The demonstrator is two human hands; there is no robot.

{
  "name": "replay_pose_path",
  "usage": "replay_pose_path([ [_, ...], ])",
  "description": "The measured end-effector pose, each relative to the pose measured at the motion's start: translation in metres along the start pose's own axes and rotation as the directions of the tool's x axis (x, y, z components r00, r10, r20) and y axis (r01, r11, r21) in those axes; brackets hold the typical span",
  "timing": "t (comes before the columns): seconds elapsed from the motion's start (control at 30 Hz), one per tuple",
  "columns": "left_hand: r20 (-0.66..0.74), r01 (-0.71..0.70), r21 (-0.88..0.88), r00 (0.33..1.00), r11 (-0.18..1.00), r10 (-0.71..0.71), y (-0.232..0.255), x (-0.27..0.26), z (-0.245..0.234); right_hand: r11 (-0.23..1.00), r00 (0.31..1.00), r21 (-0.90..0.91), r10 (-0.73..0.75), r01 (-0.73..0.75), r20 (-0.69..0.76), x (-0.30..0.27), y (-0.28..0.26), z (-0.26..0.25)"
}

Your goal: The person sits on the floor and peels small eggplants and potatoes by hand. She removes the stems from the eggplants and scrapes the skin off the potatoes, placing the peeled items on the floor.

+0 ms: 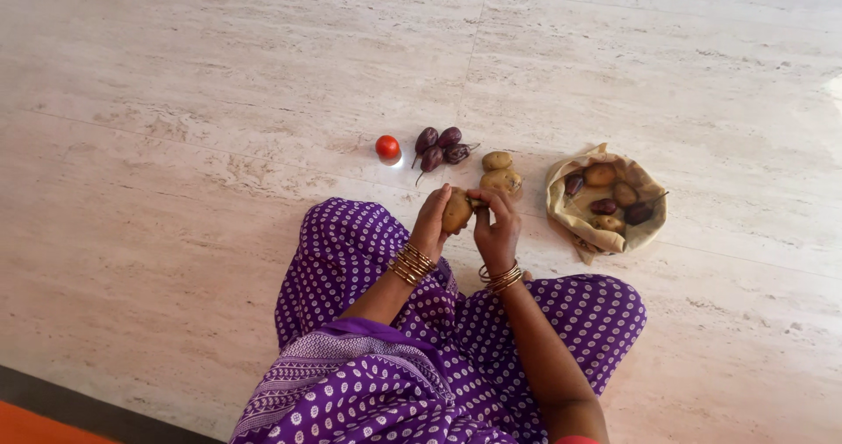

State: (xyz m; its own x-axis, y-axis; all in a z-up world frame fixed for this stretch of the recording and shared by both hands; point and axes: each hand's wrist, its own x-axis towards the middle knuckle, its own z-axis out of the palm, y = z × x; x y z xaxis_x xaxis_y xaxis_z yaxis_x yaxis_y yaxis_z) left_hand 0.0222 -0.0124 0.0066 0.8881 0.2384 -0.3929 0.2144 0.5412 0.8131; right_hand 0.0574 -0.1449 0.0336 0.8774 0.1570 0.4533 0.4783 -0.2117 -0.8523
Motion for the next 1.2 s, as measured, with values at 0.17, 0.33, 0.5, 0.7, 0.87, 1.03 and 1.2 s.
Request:
replay_pose_path([
  [0.17,0.031,-0.033,-0.108,0.999,0.994,0.037,-0.011,0.010,0.003,1.000,1.000,0.014,0.007,-0.007,-0.002,0.000,0.000,0.000],
  [0.33,-0.018,-0.068,-0.229,0.998,0.971,0.066,-0.025,0.027,-0.002,0.988,0.991,-0.086,-0.129,0.125,-0.039,-0.008,-0.004,0.004],
  [0.5,-0.099,-0.068,-0.301,0.994,0.951,0.040,-0.030,0.039,-0.008,0.939,0.964,-0.221,-0.265,0.264,0.026,-0.013,-0.011,0.009],
  [0.7,-0.123,-0.055,-0.351,0.992,0.935,0.012,-0.031,0.052,-0.023,0.922,0.947,-0.215,-0.313,0.321,0.072,-0.019,-0.017,0.012],
  [0.87,-0.023,0.084,-0.347,0.995,0.934,-0.098,-0.039,0.041,-0.025,0.991,0.994,-0.082,-0.112,0.110,-0.019,-0.011,-0.003,0.010],
  [1.03,-0.008,0.146,-0.358,0.987,0.922,-0.159,-0.036,0.031,-0.009,0.997,0.997,-0.056,-0.055,0.051,-0.061,-0.006,0.003,0.006],
  [1.2,-0.030,0.052,-0.384,0.997,0.922,-0.069,-0.019,0.033,-0.004,0.986,0.991,-0.100,-0.136,0.135,-0.003,-0.016,-0.009,0.008],
])
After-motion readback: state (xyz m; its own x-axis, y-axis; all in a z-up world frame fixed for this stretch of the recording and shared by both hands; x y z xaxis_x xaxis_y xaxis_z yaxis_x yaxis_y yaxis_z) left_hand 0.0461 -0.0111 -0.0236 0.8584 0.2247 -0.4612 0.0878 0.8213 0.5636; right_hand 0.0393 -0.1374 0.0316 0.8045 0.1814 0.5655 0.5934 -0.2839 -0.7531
